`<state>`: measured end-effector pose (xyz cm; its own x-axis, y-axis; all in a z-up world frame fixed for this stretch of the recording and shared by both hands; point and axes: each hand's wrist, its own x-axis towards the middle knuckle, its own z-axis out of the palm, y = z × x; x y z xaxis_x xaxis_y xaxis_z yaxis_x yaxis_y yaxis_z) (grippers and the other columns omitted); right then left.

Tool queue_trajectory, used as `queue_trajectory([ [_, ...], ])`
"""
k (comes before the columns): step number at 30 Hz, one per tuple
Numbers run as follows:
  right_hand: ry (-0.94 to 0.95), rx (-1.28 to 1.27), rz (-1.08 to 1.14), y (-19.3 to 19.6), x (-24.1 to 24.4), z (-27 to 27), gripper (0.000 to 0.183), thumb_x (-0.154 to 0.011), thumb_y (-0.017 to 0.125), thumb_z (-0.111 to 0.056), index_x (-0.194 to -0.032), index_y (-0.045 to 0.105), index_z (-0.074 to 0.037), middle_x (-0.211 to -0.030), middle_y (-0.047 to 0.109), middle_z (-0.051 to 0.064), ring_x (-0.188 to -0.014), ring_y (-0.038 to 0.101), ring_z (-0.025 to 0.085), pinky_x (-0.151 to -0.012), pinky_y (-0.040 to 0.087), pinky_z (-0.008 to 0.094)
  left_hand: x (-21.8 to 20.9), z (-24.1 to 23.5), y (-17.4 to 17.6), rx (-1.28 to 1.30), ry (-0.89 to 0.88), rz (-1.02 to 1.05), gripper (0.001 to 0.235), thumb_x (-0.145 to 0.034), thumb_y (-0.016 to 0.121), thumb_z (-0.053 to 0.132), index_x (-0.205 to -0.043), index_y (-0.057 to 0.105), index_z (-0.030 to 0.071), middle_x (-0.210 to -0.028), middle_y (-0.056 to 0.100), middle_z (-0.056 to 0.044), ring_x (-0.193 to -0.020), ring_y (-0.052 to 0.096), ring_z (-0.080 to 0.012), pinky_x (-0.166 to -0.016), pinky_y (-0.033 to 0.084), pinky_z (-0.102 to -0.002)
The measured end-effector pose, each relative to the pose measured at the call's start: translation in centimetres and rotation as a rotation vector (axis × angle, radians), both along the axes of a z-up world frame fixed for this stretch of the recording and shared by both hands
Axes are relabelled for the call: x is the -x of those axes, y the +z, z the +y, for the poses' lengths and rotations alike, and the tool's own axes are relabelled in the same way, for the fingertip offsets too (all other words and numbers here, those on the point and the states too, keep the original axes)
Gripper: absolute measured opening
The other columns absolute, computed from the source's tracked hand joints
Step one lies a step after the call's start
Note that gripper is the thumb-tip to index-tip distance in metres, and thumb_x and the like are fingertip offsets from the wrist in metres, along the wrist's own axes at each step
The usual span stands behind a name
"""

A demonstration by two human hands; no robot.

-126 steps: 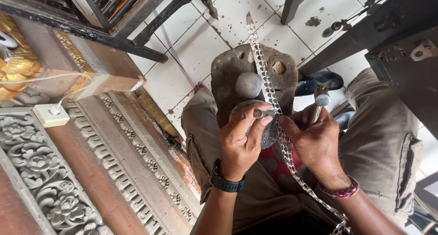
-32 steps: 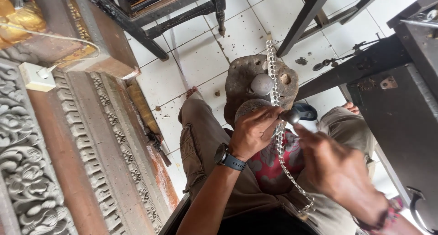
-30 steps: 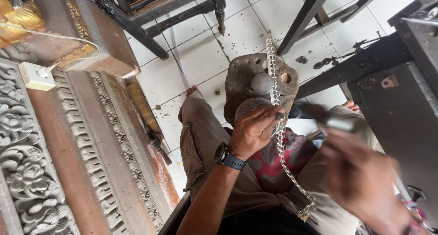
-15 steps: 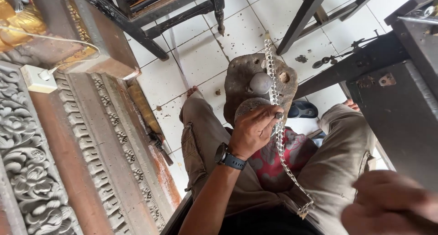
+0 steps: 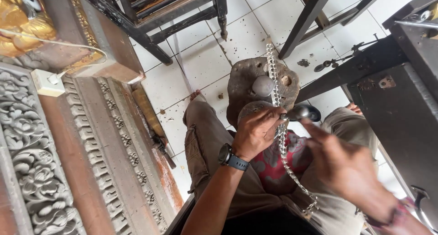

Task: The person hammers a long, perforated metal strip on a wooden anvil using a small hammer. They repeatedly reposition the strip and strike it to shape or flatten the material.

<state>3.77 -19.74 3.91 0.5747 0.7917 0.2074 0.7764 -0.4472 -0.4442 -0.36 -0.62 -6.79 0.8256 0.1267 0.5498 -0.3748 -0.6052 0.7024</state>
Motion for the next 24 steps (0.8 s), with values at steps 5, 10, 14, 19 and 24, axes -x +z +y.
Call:
queue_trajectory([
  [5,-0.763,-0.117,0.104,8.1,4.8,0.8,0.033,-0.081,0.02,0.01,-0.074,0.052,0.003,-0.063,0.049,-0.001,-0.046,0.043,0.012,-0.048,0.028,0.022,-0.2,-0.4,-0.3,-0.06,0.003,-0.035,0.049,-0.085,0.062,-0.001,-0.127,0.039,0.009,-0.113,0.059,-0.013,-0.095,0.064,-0.0234,-0.082,0.058,-0.028],
  [10,-0.113,0.351,0.012,-0.4,0.3,-0.8,0.054,-0.079,0.042,-0.014,-0.132,0.032,-0.016,-0.069,0.055,-0.001,-0.049,0.051,0.013,-0.04,0.042,0.026,0.2,0.2,0.1,-0.003,-0.097,0.022,0.07,-0.072,0.066,-0.015,-0.13,0.035,0.008,-0.122,0.052,-0.015,-0.106,0.06,-0.0277,-0.093,0.052,-0.029],
  [14,-0.148,0.266,-0.049,-1.2,1.1,-1.4,0.045,-0.079,0.049,-0.022,-0.124,0.046,-0.022,-0.068,0.06,-0.003,-0.048,0.054,0.012,-0.036,0.041,0.029,-0.4,-0.1,0.4,-0.064,-0.013,-0.046,0.045,-0.086,0.061,-0.001,-0.126,0.042,0.009,-0.111,0.06,-0.013,-0.098,0.063,-0.0243,-0.087,0.056,-0.032],
  [19,-0.017,-0.017,-0.188,-1.2,0.1,0.0,0.038,-0.08,0.047,-0.006,-0.118,0.046,-0.01,-0.081,0.061,0.004,-0.046,0.049,0.011,-0.034,0.038,0.026,-0.3,0.0,1.2,-0.016,-0.061,0.02,0.05,-0.078,0.065,-0.007,-0.122,0.044,0.004,-0.109,0.059,-0.016,-0.095,0.062,-0.0271,-0.088,0.055,-0.033],
  [24,-0.292,-0.277,0.193,-2.8,0.3,0.7,0.022,-0.09,0.045,-0.01,-0.108,0.036,0.001,-0.086,0.059,0.008,-0.053,0.059,0.016,-0.044,0.053,0.027,-0.7,0.0,3.2,-0.013,-0.075,0.034,0.036,-0.082,0.062,-0.007,-0.115,0.048,-0.002,-0.107,0.06,-0.015,-0.097,0.062,-0.0233,-0.086,0.055,-0.028],
])
